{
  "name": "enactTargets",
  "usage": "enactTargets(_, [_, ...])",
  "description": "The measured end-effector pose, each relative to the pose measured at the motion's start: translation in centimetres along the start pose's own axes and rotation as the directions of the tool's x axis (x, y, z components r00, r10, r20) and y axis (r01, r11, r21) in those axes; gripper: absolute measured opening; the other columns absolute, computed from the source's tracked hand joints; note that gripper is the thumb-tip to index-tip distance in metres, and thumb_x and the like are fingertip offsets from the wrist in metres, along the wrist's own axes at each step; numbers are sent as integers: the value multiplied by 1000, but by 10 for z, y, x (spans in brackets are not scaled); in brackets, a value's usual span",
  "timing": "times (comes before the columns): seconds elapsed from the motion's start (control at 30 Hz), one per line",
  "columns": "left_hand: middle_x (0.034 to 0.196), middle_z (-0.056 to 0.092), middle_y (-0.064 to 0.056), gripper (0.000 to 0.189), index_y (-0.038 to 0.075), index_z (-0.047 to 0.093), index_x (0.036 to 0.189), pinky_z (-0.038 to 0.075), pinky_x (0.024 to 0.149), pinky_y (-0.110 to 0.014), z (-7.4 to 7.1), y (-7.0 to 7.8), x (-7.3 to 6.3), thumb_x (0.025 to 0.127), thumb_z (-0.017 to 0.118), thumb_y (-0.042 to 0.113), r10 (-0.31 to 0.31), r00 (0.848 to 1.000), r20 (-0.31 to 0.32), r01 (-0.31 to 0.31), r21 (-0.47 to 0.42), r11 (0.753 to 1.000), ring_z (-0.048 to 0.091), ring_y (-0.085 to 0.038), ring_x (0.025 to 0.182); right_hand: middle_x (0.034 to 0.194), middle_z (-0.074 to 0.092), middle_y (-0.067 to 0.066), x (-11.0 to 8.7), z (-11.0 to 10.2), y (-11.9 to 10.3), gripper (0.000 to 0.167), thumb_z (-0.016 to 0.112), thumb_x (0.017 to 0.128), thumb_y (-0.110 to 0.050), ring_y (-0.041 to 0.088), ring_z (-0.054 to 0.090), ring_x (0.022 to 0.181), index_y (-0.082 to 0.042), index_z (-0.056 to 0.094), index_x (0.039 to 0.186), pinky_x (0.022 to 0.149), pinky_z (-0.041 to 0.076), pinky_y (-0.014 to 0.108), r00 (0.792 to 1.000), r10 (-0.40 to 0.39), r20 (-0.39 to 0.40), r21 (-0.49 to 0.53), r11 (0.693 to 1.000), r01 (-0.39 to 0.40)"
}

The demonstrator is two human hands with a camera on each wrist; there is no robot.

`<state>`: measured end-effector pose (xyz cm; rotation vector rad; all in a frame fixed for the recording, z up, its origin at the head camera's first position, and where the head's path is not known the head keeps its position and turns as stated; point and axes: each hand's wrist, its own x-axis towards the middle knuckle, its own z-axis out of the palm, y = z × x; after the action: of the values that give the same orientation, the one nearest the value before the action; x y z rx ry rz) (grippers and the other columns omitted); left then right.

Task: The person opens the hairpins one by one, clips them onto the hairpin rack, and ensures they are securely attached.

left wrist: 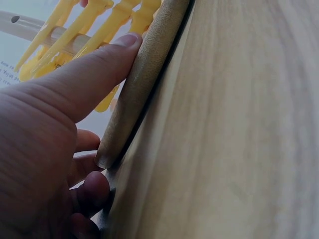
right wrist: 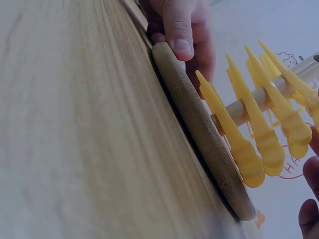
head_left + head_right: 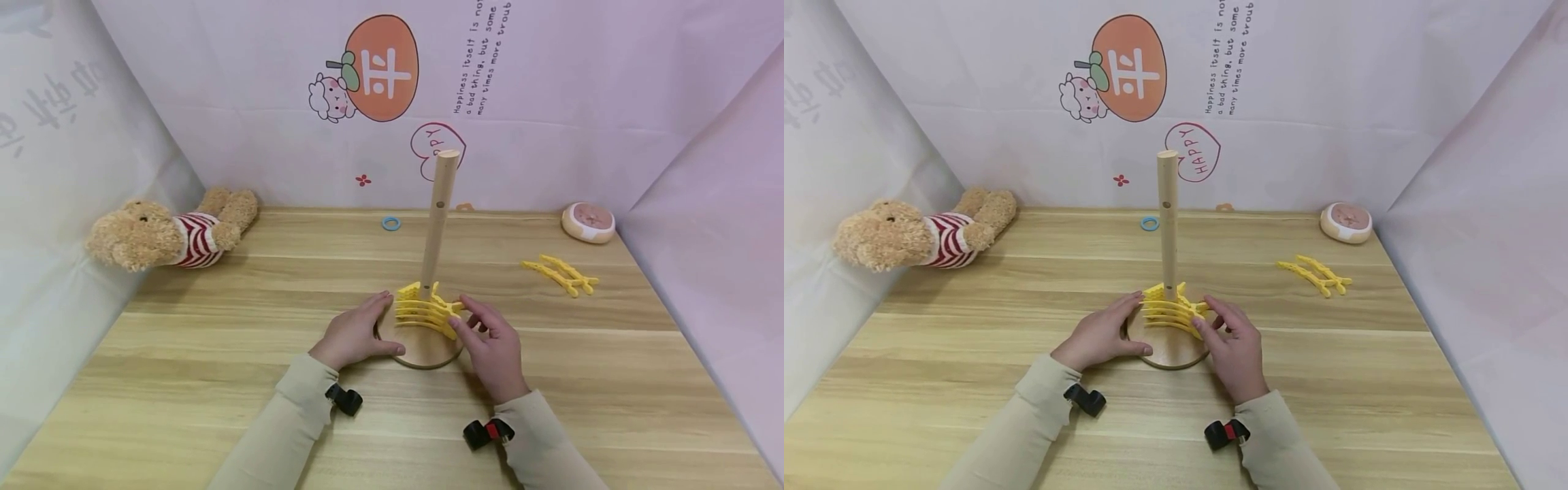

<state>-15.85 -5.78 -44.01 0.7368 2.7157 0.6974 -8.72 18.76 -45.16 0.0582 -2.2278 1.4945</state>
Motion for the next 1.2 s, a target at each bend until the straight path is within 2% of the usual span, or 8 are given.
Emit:
enactTargets(0.17, [164,30,-1,102,15,35,157,38,112,-51,1,-2,1,78,77,63,-2,1000,1,2,2,1000,35,-27,146,127,64,3,2,-3,2,45,72,94,-14,11,57,91,-14,61,137,79,42,24,1000,26,12,43,999,-27])
enactTargets(0.23, [164,30,0,102,16,35,157,38,112,-51,2,-3,1,78,77,63,-4,1000,1,4,1,1000,35,-27,146,130,62,4,3,-4,4,42,68,97,-14,12,56,93,-14,59,138,82,41,24,999,37,5,69,997,-37])
enactTargets(0.43, [163,30,-1,101,15,36,157,38,111,-52,1,-3,1,77,78,63,-6,1000,1,6,-9,1000,36,-28,146,126,64,12,6,-9,10,33,65,99,-13,14,56,92,-9,63,132,81,43,21,997,47,-56,81,996,-42])
enactTargets(0.57, [163,30,-1,102,15,36,157,38,111,-52,1,-2,1,77,78,63,-6,1000,2,6,-11,1000,36,-28,146,122,66,10,8,-12,11,29,66,98,-10,13,56,92,-7,66,127,80,43,21,993,60,-99,63,997,-54])
enactTargets(0.83, [163,30,-1,101,15,36,157,38,112,-52,1,-1,1,77,78,62,-7,1000,2,7,-15,1000,35,-27,146,113,66,10,11,-25,16,27,65,99,-18,13,55,90,-4,67,121,73,44,20,977,128,-171,-6,991,-131])
enactTargets(1.03, [163,30,-1,101,16,36,157,37,112,-53,1,-1,0,77,78,63,-10,1000,0,10,-19,1000,36,-28,146,100,64,0,17,-38,26,28,67,97,-23,12,55,88,-6,69,120,69,44,19,949,197,-247,-57,975,-217])
enactTargets(1.2, [164,30,-1,102,16,36,157,38,111,-53,2,-2,0,77,77,64,-11,1000,1,11,-22,1000,36,-29,145,98,63,-3,22,-52,38,30,67,96,-24,11,56,88,-6,70,120,68,44,19,917,264,-299,-39,957,-288])
